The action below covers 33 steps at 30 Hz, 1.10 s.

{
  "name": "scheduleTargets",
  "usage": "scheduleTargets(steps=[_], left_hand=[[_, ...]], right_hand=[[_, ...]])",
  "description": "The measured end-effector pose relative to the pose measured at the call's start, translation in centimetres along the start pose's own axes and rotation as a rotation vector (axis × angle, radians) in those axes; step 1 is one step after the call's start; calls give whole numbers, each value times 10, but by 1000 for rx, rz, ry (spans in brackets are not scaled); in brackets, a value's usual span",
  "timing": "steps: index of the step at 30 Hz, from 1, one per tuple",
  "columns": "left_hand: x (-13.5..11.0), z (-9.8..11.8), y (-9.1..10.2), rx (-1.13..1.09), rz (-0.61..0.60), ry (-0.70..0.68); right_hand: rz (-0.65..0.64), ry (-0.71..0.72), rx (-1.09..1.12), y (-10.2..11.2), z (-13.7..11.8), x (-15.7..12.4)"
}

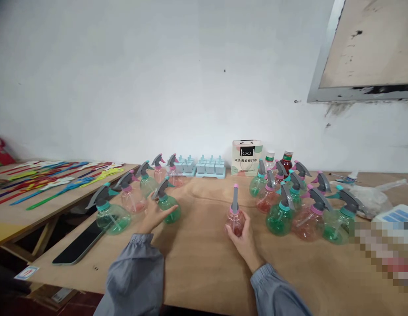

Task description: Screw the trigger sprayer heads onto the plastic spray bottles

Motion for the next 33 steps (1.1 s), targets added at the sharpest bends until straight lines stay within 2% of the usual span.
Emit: scheduleTargets(steps=[4, 8, 10, 15, 20, 26, 33], left_hand=[[-1, -18, -3, 142, -24, 79], [20, -25, 8, 270, 164, 73], [32, -28, 9, 322, 210, 79], [52, -34, -3, 385, 229, 93], [63, -36, -16, 338, 284, 61], [63, -37, -21, 286, 373, -2], [54, -43, -24, 275, 398, 65]], right_hand=[[1, -2, -6, 0, 2, -1], [-7, -6, -5, -1, 4, -1], [-6, -15, -1, -2, 4, 0], [-12, -38, 7, -2, 5, 0], [-48, -48, 20, -3, 4, -3], [-49, -37, 38, -4, 3, -3], [-60, -31, 21, -5, 8, -5]])
Point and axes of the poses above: each hand's wrist, its own x-axis towards the middle knuckle, its own y-axis out of the back of the hand, z = x × y, the point moved 8 cm from there along x, towards the middle knuckle, and after that the axes turned 8 degrees about -x, right-handed, at the moved point
